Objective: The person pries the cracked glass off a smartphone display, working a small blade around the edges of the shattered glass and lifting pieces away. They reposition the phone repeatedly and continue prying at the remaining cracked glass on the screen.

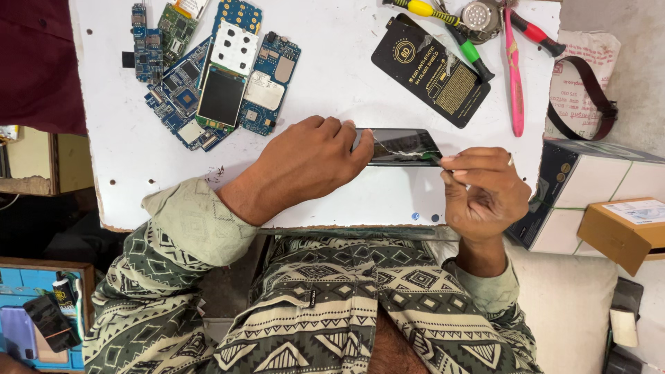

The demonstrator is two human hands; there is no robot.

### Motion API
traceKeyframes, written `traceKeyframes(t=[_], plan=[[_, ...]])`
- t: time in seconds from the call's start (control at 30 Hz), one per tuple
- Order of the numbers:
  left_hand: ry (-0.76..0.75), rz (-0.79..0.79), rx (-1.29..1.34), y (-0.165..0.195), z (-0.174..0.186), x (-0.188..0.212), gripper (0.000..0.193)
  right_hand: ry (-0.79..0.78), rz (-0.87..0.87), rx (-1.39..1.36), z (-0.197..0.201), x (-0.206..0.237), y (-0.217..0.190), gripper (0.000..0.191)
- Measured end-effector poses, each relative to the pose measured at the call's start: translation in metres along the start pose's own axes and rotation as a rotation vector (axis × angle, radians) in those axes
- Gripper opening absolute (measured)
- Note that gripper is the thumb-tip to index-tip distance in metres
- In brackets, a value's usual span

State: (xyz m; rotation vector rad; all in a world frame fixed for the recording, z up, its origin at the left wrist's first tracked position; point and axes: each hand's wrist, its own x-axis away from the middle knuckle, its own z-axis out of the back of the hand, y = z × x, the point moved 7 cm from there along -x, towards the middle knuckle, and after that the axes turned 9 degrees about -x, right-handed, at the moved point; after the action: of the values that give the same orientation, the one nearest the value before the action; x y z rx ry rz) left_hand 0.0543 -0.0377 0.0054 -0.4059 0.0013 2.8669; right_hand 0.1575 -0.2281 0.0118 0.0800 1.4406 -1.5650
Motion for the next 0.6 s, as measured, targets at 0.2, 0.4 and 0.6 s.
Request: traceKeyframes(t=[0.2,0.4,0.6], plan=[[-0.019,0.007,0.012,0.0,-0.001,0.0,0.028,-0.05,0.002,0.009,-0.006,-0.006,0.004,0.02],[-0.017,0.014,0.01,0.0,0.0,0.0,0.028,-0.095,0.03,0.141,-0.012,-0.011,-0.008,0.023],[-0.004,0.013,-0.007,0.001,0.0,0.0,0.029,-0.12,0.214,0.313,-0.023,-0.013,-0.024,0.03]])
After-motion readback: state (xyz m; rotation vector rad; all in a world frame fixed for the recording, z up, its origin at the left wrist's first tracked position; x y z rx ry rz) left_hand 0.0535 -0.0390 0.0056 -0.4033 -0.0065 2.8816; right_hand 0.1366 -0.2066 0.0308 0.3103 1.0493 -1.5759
